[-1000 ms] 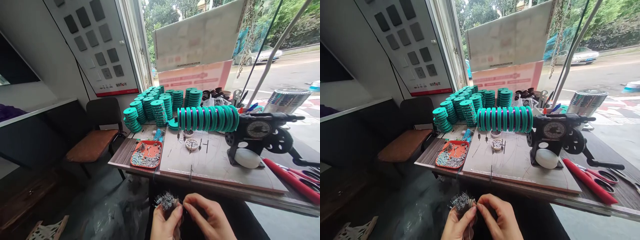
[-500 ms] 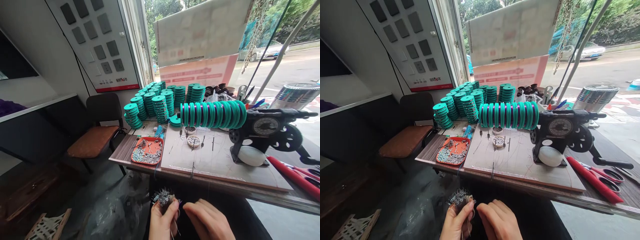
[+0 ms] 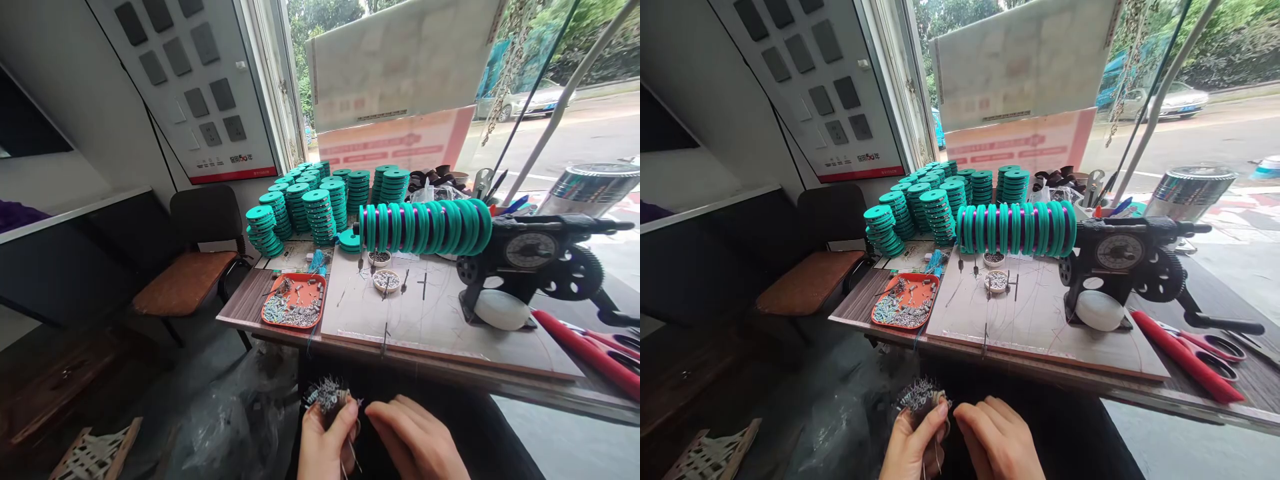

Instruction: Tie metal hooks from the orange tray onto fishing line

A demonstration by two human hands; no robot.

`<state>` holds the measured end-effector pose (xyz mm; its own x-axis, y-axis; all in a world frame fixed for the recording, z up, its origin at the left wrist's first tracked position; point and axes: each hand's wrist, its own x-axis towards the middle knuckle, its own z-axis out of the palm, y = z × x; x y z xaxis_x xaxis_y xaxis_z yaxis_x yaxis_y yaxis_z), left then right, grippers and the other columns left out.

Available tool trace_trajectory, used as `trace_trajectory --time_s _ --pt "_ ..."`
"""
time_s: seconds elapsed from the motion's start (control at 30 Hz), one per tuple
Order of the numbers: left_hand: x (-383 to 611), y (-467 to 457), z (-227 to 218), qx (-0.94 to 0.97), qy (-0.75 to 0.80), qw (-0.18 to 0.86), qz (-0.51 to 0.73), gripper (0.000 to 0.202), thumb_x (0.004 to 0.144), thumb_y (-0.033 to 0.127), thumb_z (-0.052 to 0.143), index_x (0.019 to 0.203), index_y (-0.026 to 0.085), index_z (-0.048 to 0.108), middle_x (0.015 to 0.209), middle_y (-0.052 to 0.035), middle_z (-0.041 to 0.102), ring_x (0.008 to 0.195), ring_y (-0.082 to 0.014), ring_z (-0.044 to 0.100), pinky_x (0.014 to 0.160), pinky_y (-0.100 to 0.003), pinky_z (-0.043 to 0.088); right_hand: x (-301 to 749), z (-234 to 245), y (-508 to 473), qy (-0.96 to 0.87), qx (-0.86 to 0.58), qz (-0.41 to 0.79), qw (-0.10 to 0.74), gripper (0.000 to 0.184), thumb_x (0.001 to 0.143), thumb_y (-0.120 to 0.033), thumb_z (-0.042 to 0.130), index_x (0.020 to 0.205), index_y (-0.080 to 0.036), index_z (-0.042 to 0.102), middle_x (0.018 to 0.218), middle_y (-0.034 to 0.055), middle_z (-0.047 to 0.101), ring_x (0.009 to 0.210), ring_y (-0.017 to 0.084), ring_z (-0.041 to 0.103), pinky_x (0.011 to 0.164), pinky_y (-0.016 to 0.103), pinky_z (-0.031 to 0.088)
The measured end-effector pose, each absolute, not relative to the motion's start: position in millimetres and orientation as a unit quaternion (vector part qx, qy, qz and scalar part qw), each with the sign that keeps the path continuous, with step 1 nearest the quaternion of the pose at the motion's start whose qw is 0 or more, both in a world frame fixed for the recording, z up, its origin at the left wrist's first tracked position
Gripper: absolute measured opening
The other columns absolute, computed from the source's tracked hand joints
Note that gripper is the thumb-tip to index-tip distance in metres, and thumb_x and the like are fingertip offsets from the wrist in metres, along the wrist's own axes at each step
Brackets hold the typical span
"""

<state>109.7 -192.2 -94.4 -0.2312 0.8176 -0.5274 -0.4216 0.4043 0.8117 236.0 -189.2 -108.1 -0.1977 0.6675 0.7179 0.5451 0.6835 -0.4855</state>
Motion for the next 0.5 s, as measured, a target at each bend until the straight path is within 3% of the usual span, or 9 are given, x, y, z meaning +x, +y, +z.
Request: trace_trajectory --time_s 0.27,0.4,0.5 --pt "107.9 -191.0 -99.8 0.218 0.590 0.567 0.533 0.035 0.045 0.041 0.082 0.062 0.014 0.066 0.041 0.0069 0.046 0.033 -0.0024 0.035 0.032 -0.014 0.025 241.7 -105.4 -189.0 -0.762 -0.419 0.079 0.487 0.014 0.092 -0.016 0.038 0.091 -0.019 0.051 0.064 0.0023 0.064 0.051 0.014 0.059 0.048 0.023 0.048" --pt "107.7 -189.9 -104.3 0.292 0.604 0.472 0.571 0.035 0.045 0.044 0.081 0.058 0.014 0.067 0.047 0.0001 0.060 0.046 -0.0115 0.054 0.047 -0.020 0.044 243.9 -112.4 -190.4 -0.772 -0.437 0.079 0.454 0.013 0.090 -0.015 0.040 0.091 -0.018 0.053 0.068 0.0029 0.065 0.055 0.015 0.061 0.052 0.023 0.050" --pt "109.2 -190.1 -99.4 0.338 0.615 0.411 0.582 0.033 0.048 0.045 0.079 0.059 0.015 0.070 0.057 -0.0056 0.069 0.057 -0.0197 0.063 0.058 -0.025 0.049 243.4 -113.9 -190.7 -0.777 -0.440 0.072 0.444 0.013 0.090 -0.015 0.040 0.090 -0.018 0.053 0.067 0.0024 0.064 0.053 0.014 0.061 0.051 0.023 0.049"
